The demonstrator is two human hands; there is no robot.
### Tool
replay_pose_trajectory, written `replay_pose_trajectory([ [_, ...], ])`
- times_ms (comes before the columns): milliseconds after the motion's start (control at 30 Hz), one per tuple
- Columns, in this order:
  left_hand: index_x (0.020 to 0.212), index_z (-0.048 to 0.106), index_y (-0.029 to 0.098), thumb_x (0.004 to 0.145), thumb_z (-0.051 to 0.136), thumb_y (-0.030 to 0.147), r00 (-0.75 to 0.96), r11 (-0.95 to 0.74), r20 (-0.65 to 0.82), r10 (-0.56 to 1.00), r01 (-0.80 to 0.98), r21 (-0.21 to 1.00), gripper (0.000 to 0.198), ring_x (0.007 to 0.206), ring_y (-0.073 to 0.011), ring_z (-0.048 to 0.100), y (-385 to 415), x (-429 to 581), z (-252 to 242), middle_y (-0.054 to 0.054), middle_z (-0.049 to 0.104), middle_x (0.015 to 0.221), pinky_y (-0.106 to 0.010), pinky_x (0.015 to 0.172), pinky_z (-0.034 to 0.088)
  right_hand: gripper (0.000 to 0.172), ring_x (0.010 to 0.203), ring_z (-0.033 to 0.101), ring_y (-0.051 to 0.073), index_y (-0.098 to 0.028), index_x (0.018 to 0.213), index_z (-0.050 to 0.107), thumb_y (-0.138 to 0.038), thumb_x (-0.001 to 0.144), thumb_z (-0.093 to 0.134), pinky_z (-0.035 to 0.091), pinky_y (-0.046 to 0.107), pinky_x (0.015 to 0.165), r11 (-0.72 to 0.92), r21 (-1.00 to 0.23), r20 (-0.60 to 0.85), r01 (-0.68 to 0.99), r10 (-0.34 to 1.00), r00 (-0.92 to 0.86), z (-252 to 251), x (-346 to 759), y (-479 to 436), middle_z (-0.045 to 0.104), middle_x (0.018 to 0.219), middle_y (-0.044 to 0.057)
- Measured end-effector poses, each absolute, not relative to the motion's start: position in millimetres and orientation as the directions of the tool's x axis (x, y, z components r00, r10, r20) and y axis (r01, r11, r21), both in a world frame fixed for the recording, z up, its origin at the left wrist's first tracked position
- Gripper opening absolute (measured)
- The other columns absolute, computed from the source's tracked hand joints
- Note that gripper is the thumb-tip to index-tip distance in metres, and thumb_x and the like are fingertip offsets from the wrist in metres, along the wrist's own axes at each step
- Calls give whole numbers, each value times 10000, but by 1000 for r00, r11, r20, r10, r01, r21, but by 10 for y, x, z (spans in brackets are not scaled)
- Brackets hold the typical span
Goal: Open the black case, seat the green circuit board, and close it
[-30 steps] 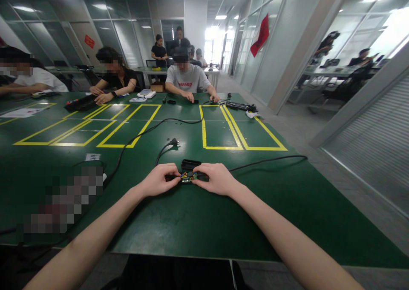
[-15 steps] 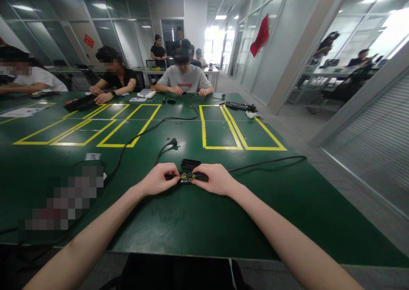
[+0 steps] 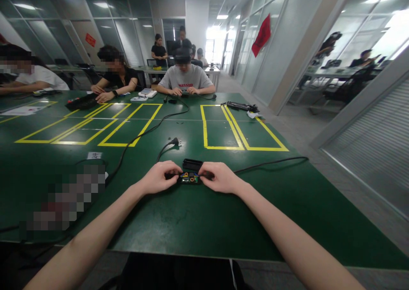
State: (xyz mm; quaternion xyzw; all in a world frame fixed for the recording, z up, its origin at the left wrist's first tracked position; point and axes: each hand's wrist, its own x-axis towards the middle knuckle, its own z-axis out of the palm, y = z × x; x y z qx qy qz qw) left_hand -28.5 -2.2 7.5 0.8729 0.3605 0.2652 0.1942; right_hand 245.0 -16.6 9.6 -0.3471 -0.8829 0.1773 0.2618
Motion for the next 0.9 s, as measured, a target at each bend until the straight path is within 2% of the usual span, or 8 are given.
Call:
replay_pose_trajectory([
  [200, 766, 677, 181, 813, 618, 150, 605, -654, 300, 738, 531, 540, 82, 717, -155, 603, -9, -282, 79, -14, 662, 775, -262, 681, 454, 103, 666, 601, 153, -200, 800, 659, -288, 853, 672, 443, 251, 582, 684, -537, 297, 494, 701, -648, 134, 2447, -163, 653, 807, 29],
  [300, 748, 658, 182, 829, 614, 140, 616, -658, 291, 732, 529, 535, 101, 735, -159, 604, -3, -285, 79, -14, 659, 785, -261, 688, 446, 144, 730, 633, 176, -202, 790, 652, -305, 827, 745, 467, 269, 641, 699, -508, 304, 504, 692, -655, 109, 2449, -148, 665, 817, 25],
  [467, 744, 641, 185, 840, 606, 133, 627, -666, 281, 727, 543, 511, 115, 735, -159, 597, 0, -287, 88, -10, 646, 791, -255, 691, 432, 149, 823, 669, 195, -198, 824, 679, -315, 869, 759, 506, 295, 733, 719, -502, 319, 481, 671, -670, 69, 2450, -107, 699, 871, 40],
  [700, 757, 627, 190, 830, 587, 130, 638, -686, 291, 713, 547, 480, 102, 763, -166, 606, -10, -295, 75, -16, 647, 819, -263, 707, 447, 176, 878, 677, 204, -204, 869, 735, -348, 938, 661, 527, 311, 770, 774, -388, 310, 501, 621, -720, 84, 2461, -126, 710, 969, 71],
  [767, 790, 642, 193, 818, 607, 145, 636, -690, 303, 710, 544, 478, 65, 774, -173, 610, -21, -302, 85, -19, 647, 824, -269, 713, 462, 204, 843, 678, 197, -210, 875, 753, -343, 957, 621, 537, 318, 770, 767, -417, 375, 488, 634, -677, 41, 2456, -116, 708, 940, 69],
  [833, 865, 663, 197, 820, 638, 186, 630, -692, 315, 709, 538, 482, 52, 818, -189, 625, -29, -307, 99, -27, 659, 860, -288, 754, 492, 230, 847, 678, 208, -216, 963, 771, -345, 976, 582, 552, 346, 790, 721, -444, 453, 532, 693, -561, -19, 2443, -80, 704, 939, 77],
  [900, 1023, 674, 196, 816, 709, 278, 620, -694, 333, 710, 539, 477, 224, 971, -233, 648, -24, -305, 103, -67, 688, 1031, -343, 876, 519, 282, 970, 670, 260, -209, 1129, 754, -371, 968, 589, 558, 425, 870, 629, -441, 498, 640, 765, -409, -79, 2419, -26, 703, 1045, 114],
])
